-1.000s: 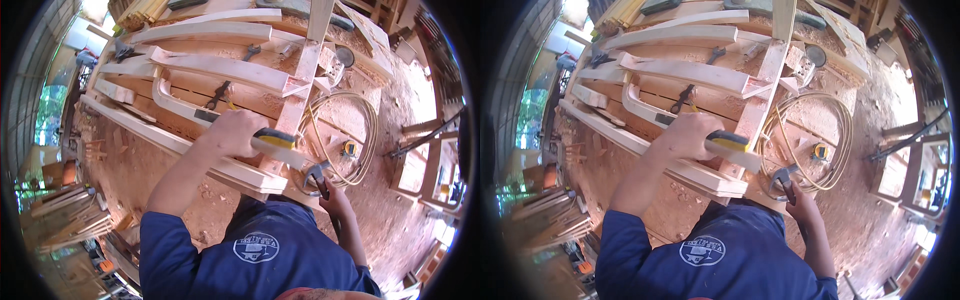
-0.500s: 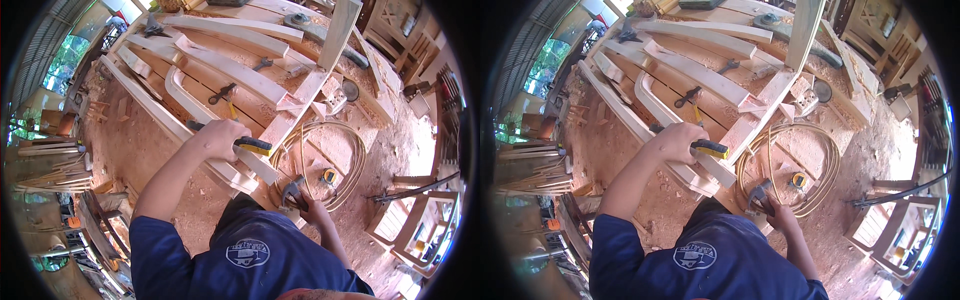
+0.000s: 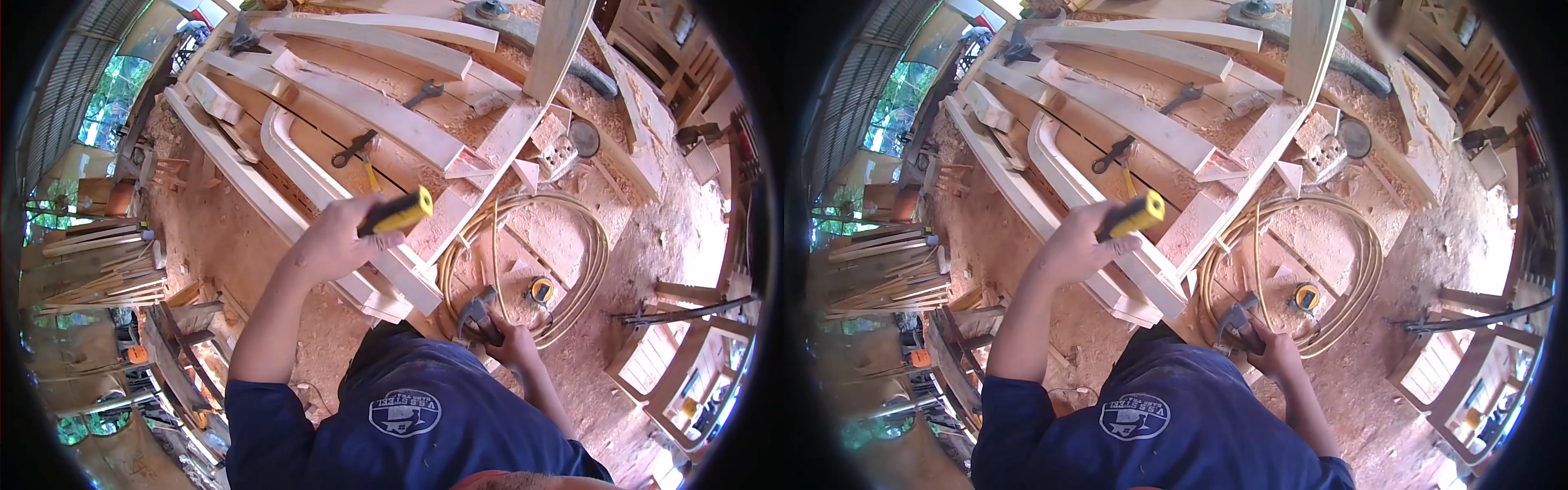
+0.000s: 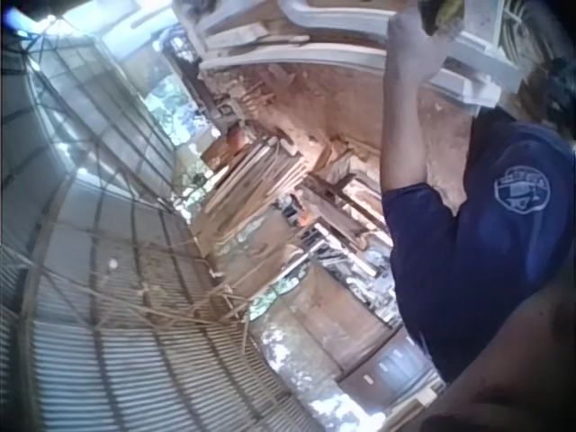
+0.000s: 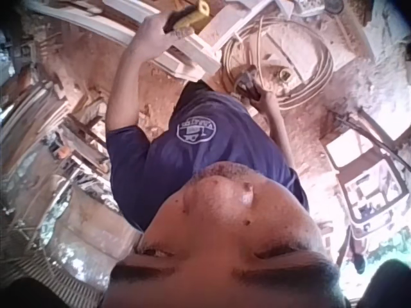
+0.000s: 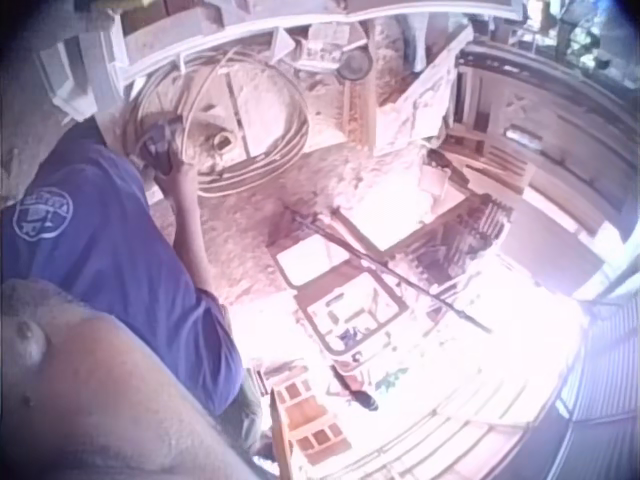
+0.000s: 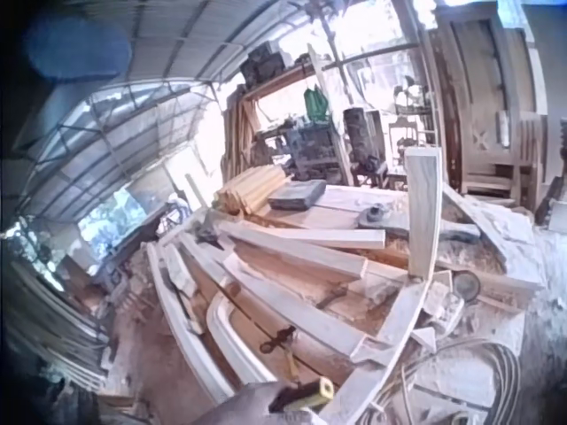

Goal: The person uses a chisel and a hammer to carve and shape the edges and grooves of wooden furniture pieces in a workshop.

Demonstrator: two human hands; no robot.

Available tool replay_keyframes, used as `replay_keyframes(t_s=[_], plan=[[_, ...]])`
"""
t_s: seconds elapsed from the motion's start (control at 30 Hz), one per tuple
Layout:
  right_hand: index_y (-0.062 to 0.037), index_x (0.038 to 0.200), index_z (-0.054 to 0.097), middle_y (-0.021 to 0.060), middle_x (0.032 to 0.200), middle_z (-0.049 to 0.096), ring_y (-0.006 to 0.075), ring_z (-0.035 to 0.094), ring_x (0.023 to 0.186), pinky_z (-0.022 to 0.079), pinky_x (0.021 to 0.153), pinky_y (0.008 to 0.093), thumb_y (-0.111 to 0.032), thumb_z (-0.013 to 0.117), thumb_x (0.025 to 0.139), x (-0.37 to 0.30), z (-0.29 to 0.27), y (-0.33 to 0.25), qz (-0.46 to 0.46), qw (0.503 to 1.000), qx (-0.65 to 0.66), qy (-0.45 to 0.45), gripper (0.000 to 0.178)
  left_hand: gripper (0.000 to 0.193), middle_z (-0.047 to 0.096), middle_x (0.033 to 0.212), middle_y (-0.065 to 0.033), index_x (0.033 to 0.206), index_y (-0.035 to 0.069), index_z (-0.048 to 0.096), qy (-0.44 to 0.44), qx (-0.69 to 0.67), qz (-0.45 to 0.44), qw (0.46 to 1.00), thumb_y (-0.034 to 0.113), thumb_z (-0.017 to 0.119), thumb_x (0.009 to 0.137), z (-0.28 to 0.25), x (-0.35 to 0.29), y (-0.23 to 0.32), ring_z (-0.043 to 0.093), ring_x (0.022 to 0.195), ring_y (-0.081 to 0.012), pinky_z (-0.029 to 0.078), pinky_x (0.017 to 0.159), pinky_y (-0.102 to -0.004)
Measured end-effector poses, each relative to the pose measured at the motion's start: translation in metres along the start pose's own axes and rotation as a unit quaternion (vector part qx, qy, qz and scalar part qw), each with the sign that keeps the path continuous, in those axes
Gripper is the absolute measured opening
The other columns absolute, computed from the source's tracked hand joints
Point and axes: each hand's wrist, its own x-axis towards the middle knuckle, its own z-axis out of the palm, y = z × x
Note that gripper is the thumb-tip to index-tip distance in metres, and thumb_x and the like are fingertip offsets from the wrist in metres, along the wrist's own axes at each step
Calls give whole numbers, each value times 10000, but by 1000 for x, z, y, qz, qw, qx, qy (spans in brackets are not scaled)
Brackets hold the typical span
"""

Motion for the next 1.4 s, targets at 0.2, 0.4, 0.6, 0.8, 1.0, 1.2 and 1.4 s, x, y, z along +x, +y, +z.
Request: replay_keyframes(t_s=[0.2, 0.4, 0.6, 0.8, 1.0, 1.2, 1.4], plan=[[-235, 1565, 593, 270, 951, 762, 457, 759, 905, 619, 841, 532, -285, 834, 767, 1, -2, 3, -11, 1000, 11, 2, 836, 498, 693, 941, -44, 1403, 60, 520, 259, -328, 88, 904, 389, 713, 1082, 0, -15, 22, 563, 669, -54, 455, 581, -215], [-228, 1572, 582, 274, 993, 769, 451, 769, 934, 617, 848, 518, -282, 850, 794, 4, 1, 1, -4, 1000, 13, -8, 825, 433, 469, 715, 23, 1360, 63, 523, 284, -539, 237, 757, 412, 627, 1125, 7, -24, 42, 397, 536, -59, 316, 486, -223], [-199, 1565, 587, 267, 1025, 777, 437, 778, 964, 614, 863, 508, -297, 857, 813, 3, 2, 5, -27, 999, 29, 3, 805, 526, 466, 744, 29, 1383, 117, 551, 227, -524, 288, 769, 575, 535, 1124, 42, -9, 56, 377, 555, -64, 298, 509, -237], [-194, 1559, 592, 265, 1036, 777, 436, 774, 983, 610, 884, 511, -309, 844, 826, 1, -3, -2, -17, 1000, 7, -2, 784, 490, 471, 733, 24, 1328, 116, 571, 261, -509, 257, 779, 558, 567, 1117, 58, 5, 51, 379, 550, -75, 320, 521, -244], [-192, 1563, 588, 275, 1059, 773, 445, 766, 1005, 608, 908, 518, -303, 837, 832, 2, 0, 3, -17, 1000, 25, -2, 780, 404, 499, 724, 14, 1293, 64, 552, 251, -564, 276, 737, 422, 630, 1121, 62, 6, 47, 406, 566, -57, 343, 500, -225], [-134, 1574, 572, 284, 1033, 769, 410, 783, 972, 600, 896, 474, -247, 819, 853, -6, -11, -1, -45, 998, 46, -8, 771, 426, 498, 725, 13, 1304, 61, 546, 240, -548, 297, 744, 435, 631, 1119, 61, 4, 48, 397, 567, -52, 341, 501, -221], [11, 1585, 535, -24, 847, 608, 77, 559, 741, 457, 672, 270, -103, 780, 951, -37, -90, -63, 67, 963, 260, -17, 689, 456, 513, 737, 22, 1252, 53, 536, 227, -544, 301, 750, 450, 688, 1086, 70, -3, 45, 405, 570, -48, 325, 505, -225]])
